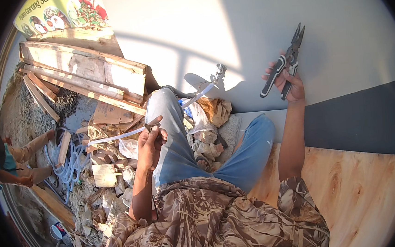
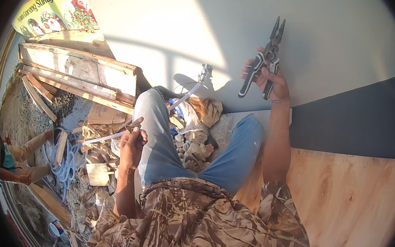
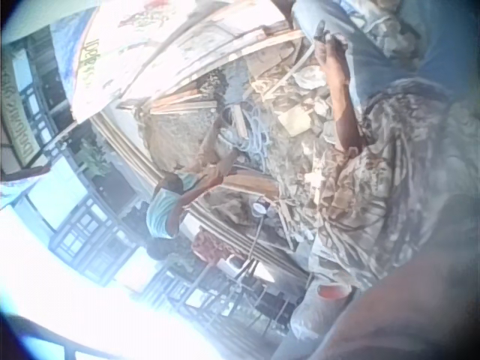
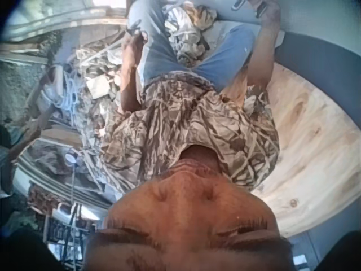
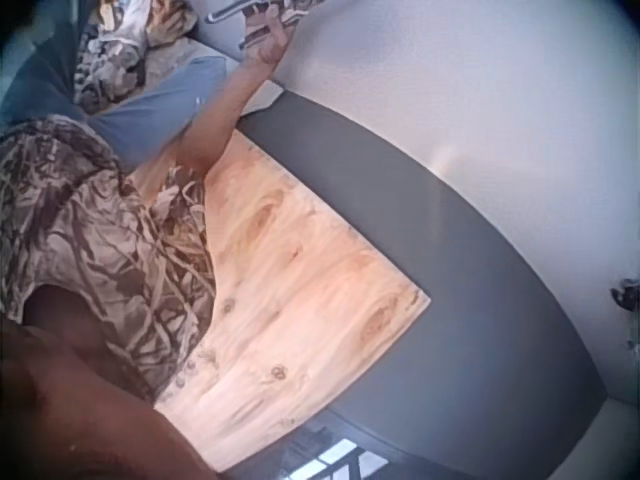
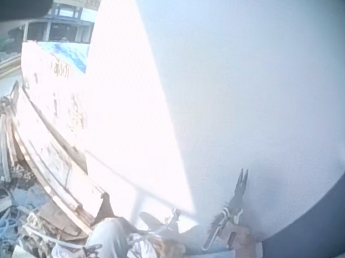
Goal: The person applies sealant tape to the threaded end of a metal faucet, inserts it into a pipe fitting on a wall, and tightens it using pliers.
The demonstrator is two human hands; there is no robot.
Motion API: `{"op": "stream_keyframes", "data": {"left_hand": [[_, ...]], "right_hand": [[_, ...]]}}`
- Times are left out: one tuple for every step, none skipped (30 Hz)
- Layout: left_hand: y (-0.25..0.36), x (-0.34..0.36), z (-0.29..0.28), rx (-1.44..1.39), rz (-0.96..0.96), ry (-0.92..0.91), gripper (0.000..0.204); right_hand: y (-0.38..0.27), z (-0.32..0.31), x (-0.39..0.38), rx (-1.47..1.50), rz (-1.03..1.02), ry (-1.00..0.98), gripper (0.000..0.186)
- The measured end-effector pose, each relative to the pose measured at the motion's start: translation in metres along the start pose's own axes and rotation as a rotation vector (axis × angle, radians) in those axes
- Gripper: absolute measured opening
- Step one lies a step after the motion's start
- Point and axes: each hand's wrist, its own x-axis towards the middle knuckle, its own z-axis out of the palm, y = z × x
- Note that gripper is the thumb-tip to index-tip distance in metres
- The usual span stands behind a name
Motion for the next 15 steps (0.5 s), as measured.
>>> {"op": "stream_keyframes", "data": {"left_hand": [[-0.005,-0.002,0.001,0.001,-0.006,0.005,0.035],[-0.007,-0.004,0.0,0.003,-0.003,0.021,0.035],[-0.012,-0.003,-0.003,-0.002,-0.014,-0.003,0.025],[-0.018,-0.001,-0.003,-0.011,-0.036,0.004,0.016],[-0.021,0.003,0.0,-0.016,-0.06,0.011,0.009],[-0.021,0.008,0.006,0.033,-0.071,0.004,0.015],[-0.024,0.016,0.009,0.044,-0.068,-0.008,0.019],[-0.028,0.027,0.011,0.059,-0.066,-0.02,0.024],[-0.033,0.039,0.017,0.067,-0.071,-0.041,0.029],[-0.031,0.051,0.032,0.083,-0.053,-0.057,0.04],[-0.033,0.067,0.044,0.184,0.009,-0.097,0.041],[-0.039,0.087,0.055,0.283,0.072,-0.14,0.042],[-0.039,0.106,0.062,0.436,0.121,-0.112,0.044],[-0.046,0.131,0.062,0.676,0.299,-0.117,0.044],[-0.049,0.149,0.081,0.891,0.398,-0.14,0.041]], "right_hand": [[0.022,0.011,-0.009,0.059,0.055,0.018,0.06],[0.046,0.024,-0.015,0.125,0.113,0.024,0.06],[0.068,0.036,-0.024,0.168,0.165,0.007,0.061],[0.089,0.044,-0.034,0.186,0.231,0.013,0.061],[0.111,0.052,-0.045,0.209,0.293,0.023,0.061],[0.132,0.06,-0.057,0.253,0.332,0.068,0.059],[0.153,0.066,-0.068,0.295,0.369,0.112,0.057],[0.172,0.07,-0.077,0.344,0.416,0.153,0.055],[0.188,0.07,-0.088,0.386,0.461,0.203,0.053],[0.203,0.073,-0.095,0.425,0.478,0.256,0.05],[0.217,0.078,-0.103,0.468,0.494,0.308,0.047],[0.228,0.08,-0.11,0.512,0.509,0.36,0.044],[0.241,0.084,-0.111,0.53,0.522,0.353,0.042],[0.254,0.087,-0.111,0.544,0.537,0.344,0.04],[0.26,0.083,-0.121,0.549,0.535,0.369,0.039]]}}
